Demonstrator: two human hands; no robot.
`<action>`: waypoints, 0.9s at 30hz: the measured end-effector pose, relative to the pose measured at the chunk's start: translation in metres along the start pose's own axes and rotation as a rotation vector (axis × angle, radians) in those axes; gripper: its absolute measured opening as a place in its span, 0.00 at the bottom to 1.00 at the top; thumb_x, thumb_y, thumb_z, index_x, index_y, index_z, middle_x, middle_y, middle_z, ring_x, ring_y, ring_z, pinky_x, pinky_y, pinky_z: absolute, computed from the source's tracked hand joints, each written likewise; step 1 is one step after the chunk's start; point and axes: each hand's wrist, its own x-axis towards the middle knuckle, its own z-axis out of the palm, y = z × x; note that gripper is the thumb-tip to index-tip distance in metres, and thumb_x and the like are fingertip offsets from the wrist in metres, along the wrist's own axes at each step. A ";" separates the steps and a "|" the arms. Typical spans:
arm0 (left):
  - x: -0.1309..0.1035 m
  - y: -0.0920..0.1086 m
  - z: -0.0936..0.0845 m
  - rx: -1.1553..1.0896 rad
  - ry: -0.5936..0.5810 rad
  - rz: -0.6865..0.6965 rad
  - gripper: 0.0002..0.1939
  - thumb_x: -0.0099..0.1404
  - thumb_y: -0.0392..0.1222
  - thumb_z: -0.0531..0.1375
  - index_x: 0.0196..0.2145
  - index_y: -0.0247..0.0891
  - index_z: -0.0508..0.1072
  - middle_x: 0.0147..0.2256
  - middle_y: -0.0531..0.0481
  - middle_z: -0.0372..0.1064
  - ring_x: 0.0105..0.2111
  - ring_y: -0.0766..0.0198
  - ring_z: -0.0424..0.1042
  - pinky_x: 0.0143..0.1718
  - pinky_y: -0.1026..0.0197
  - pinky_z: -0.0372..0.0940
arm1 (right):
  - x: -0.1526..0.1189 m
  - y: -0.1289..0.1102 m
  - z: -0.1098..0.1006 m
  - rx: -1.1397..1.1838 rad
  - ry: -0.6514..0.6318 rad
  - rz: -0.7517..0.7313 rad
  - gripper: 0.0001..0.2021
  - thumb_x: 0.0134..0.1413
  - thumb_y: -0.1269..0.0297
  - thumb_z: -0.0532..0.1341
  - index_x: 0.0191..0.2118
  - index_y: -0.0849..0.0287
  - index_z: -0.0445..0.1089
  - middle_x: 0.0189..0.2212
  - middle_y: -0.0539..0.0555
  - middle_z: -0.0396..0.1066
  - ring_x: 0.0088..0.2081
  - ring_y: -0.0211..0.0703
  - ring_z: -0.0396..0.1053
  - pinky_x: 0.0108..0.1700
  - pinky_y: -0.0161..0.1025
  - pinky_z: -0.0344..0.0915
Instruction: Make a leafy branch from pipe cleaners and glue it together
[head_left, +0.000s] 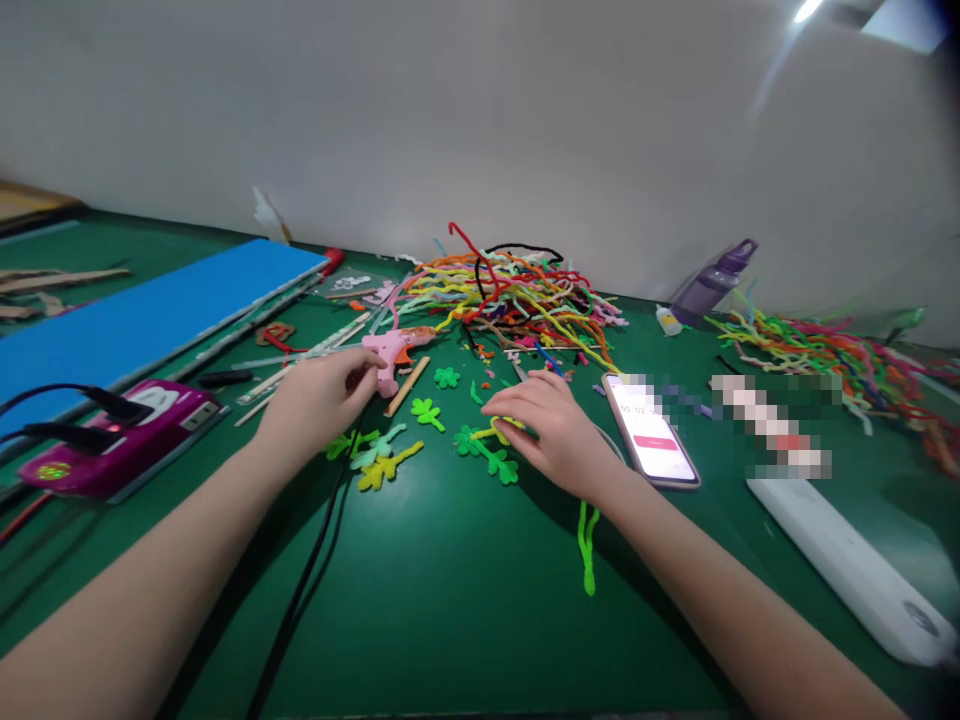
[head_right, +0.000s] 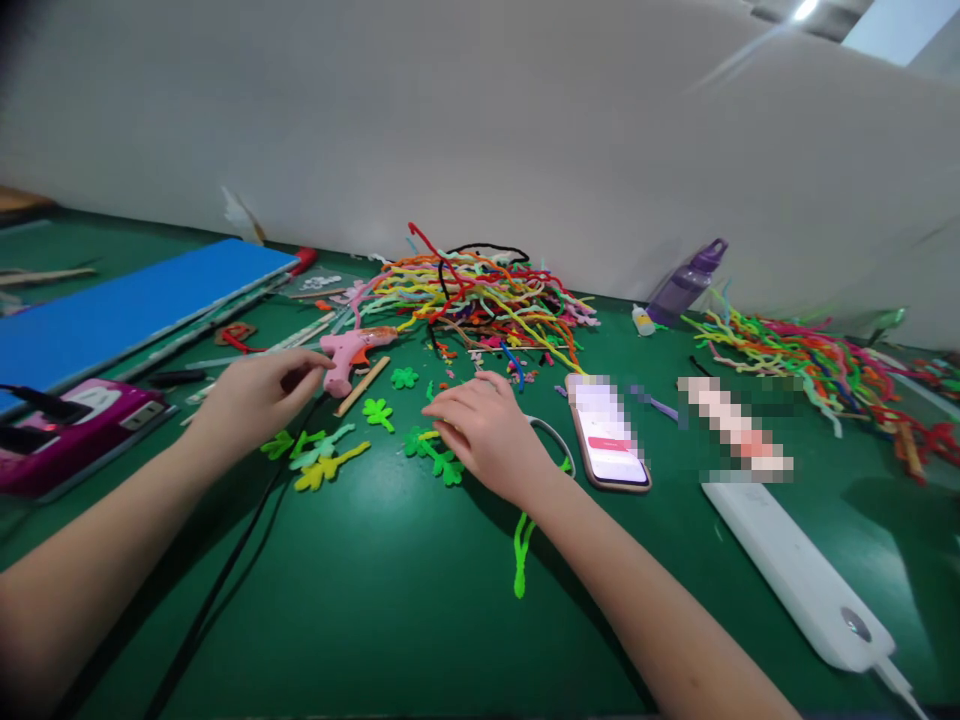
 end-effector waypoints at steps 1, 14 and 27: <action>0.000 -0.001 0.001 0.008 0.004 0.006 0.17 0.64 0.46 0.49 0.40 0.39 0.74 0.34 0.48 0.75 0.28 0.60 0.70 0.29 0.63 0.57 | 0.006 -0.005 0.000 0.004 -0.038 -0.025 0.09 0.62 0.69 0.55 0.44 0.55 0.70 0.43 0.51 0.74 0.47 0.40 0.68 0.59 0.45 0.48; -0.002 -0.004 0.000 0.041 0.046 0.019 0.16 0.64 0.46 0.49 0.41 0.41 0.74 0.36 0.48 0.77 0.30 0.59 0.73 0.28 0.63 0.58 | 0.090 -0.010 0.030 -0.053 -0.393 -0.202 0.19 0.50 0.72 0.65 0.49 0.56 0.68 0.51 0.56 0.69 0.52 0.47 0.64 0.47 0.41 0.59; -0.001 -0.002 0.000 0.026 0.037 0.012 0.17 0.64 0.46 0.49 0.41 0.40 0.74 0.37 0.47 0.77 0.31 0.58 0.73 0.29 0.62 0.58 | 0.081 -0.006 0.041 -0.048 -0.372 -0.164 0.08 0.50 0.75 0.62 0.38 0.60 0.67 0.39 0.53 0.72 0.43 0.43 0.67 0.40 0.37 0.51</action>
